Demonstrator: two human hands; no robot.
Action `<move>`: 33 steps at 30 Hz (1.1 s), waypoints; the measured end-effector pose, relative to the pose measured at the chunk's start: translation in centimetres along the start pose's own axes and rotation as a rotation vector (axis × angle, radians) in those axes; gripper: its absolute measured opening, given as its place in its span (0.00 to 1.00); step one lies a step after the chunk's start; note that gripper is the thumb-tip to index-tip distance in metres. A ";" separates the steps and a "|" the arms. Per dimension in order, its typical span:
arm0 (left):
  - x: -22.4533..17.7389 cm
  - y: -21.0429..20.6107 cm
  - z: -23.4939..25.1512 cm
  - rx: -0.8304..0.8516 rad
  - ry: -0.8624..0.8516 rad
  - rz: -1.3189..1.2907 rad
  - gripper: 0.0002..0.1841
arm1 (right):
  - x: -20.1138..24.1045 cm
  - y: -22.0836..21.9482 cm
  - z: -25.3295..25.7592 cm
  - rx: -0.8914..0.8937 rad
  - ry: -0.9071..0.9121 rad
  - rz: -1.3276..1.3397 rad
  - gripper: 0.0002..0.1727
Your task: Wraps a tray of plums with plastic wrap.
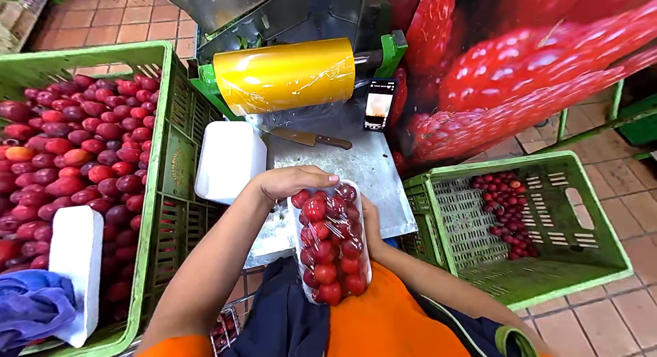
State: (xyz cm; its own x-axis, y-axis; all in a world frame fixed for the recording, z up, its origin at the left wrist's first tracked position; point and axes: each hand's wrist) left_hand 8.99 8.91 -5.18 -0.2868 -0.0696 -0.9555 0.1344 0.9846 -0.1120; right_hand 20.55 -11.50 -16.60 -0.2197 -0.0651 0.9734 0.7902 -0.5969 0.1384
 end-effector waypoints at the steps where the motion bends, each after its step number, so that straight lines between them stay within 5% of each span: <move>1: 0.1 -0.1 -0.3 -0.019 -0.003 0.009 0.26 | 0.4 -0.7 -0.4 0.048 -0.013 0.079 0.10; 7: -0.4 -1.6 -2.9 -0.263 0.063 0.049 0.31 | 5.6 -1.7 -1.7 0.389 -0.611 0.629 0.15; 13: 2.2 -1.3 -2.7 -0.379 -0.133 0.142 0.44 | 4.5 -2.1 -2.4 0.458 -0.763 0.776 0.13; 16: 2.9 -1.2 -3.8 -0.203 -0.058 -0.059 0.46 | 3.7 -1.7 -2.3 0.581 -0.615 0.667 0.13; 19: 4.4 -1.4 -5.0 -0.286 0.128 -0.313 0.32 | 3.2 -0.7 -1.7 0.709 -0.318 0.379 0.13; 22: 6.6 -0.7 -5.7 -0.400 0.175 -0.545 0.32 | 2.7 1.0 -0.9 0.754 -0.162 0.177 0.09; 26: 9.2 -0.4 -5.8 -0.654 0.083 -0.784 0.32 | 1.1 2.6 -1.0 0.424 -0.643 0.581 0.26; 29: 9.0 -1.2 -4.4 -0.838 0.025 -0.818 0.33 | 1.9 3.6 0.8 0.314 -0.539 0.545 0.42; 33: 7.7 -3.8 -2.2 -0.750 -0.256 -0.845 0.37 | 4.7 4.9 5.5 0.131 -0.396 0.273 0.37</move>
State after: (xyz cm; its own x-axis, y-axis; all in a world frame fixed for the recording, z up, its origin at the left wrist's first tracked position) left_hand 4.17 5.02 -11.53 0.1954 -0.6969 -0.6901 -0.6290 0.4508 -0.6333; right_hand 26.51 -10.33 -10.37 0.2190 0.1189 0.9685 0.8594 -0.4935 -0.1338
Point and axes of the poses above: each hand's wrist, its own z-axis towards the middle knuckle, its own y-axis out of the back of the hand, x = y × z, and after that the axes turned 3 degrees about y, right-handed
